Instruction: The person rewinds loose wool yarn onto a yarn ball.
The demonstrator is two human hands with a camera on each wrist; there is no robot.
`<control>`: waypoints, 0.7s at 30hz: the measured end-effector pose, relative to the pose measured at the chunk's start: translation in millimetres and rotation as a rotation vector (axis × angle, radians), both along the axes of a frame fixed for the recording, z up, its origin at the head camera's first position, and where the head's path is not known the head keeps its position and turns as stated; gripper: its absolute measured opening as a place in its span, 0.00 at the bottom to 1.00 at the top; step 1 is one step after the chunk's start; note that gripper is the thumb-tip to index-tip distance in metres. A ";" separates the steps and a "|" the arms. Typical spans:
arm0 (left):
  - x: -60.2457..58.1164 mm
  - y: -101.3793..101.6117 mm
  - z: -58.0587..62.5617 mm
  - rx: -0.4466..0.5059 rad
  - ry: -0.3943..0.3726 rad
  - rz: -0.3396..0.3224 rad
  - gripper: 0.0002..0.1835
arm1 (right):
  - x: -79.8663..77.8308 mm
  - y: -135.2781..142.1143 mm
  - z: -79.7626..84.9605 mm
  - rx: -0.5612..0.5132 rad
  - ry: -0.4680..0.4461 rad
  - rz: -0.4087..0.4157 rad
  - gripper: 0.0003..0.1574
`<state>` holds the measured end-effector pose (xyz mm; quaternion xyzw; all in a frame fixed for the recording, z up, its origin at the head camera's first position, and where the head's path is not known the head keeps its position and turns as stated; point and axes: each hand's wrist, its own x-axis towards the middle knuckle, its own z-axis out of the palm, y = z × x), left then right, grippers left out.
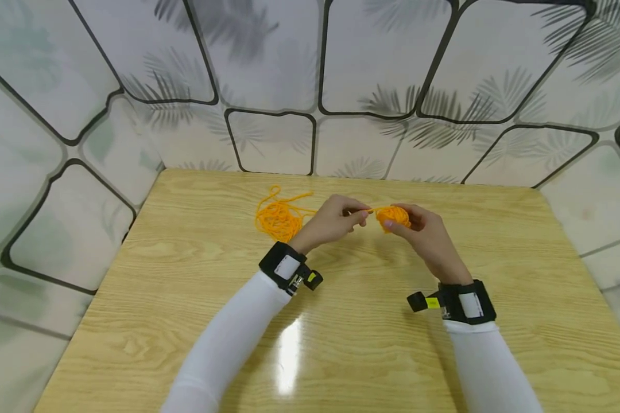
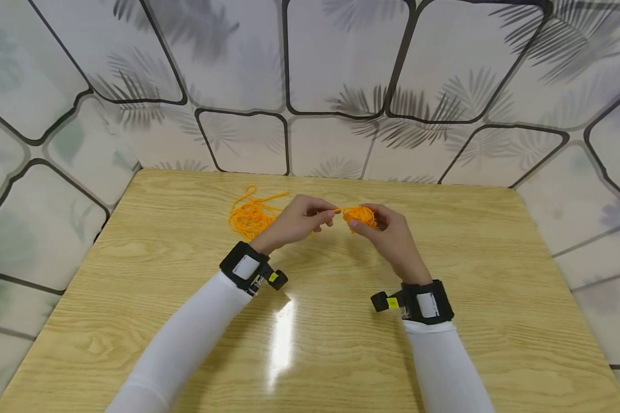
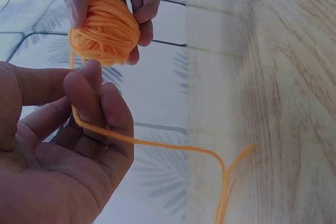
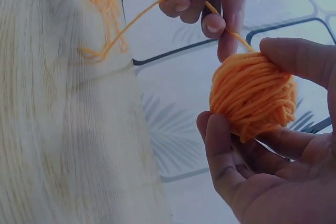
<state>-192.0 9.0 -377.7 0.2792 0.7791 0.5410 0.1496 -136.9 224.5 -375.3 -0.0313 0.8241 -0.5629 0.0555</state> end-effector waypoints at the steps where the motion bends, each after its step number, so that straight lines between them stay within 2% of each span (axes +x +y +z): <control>1: 2.3 -2.6 1.4 0.001 0.012 0.007 0.16 | 1.4 -1.5 0.3 -0.016 0.007 0.002 0.40; 8: 20.9 -18.7 15.0 0.006 0.088 0.048 0.14 | 9.1 -10.8 -0.1 -0.094 0.061 0.018 0.38; 15: 34.1 -29.2 24.0 -0.005 0.148 0.051 0.13 | 15.9 -20.7 -2.1 -0.104 0.089 0.007 0.39; 21: 46.2 -35.4 35.4 0.007 0.149 0.053 0.15 | 20.7 -30.1 -6.1 -0.059 0.159 -0.007 0.37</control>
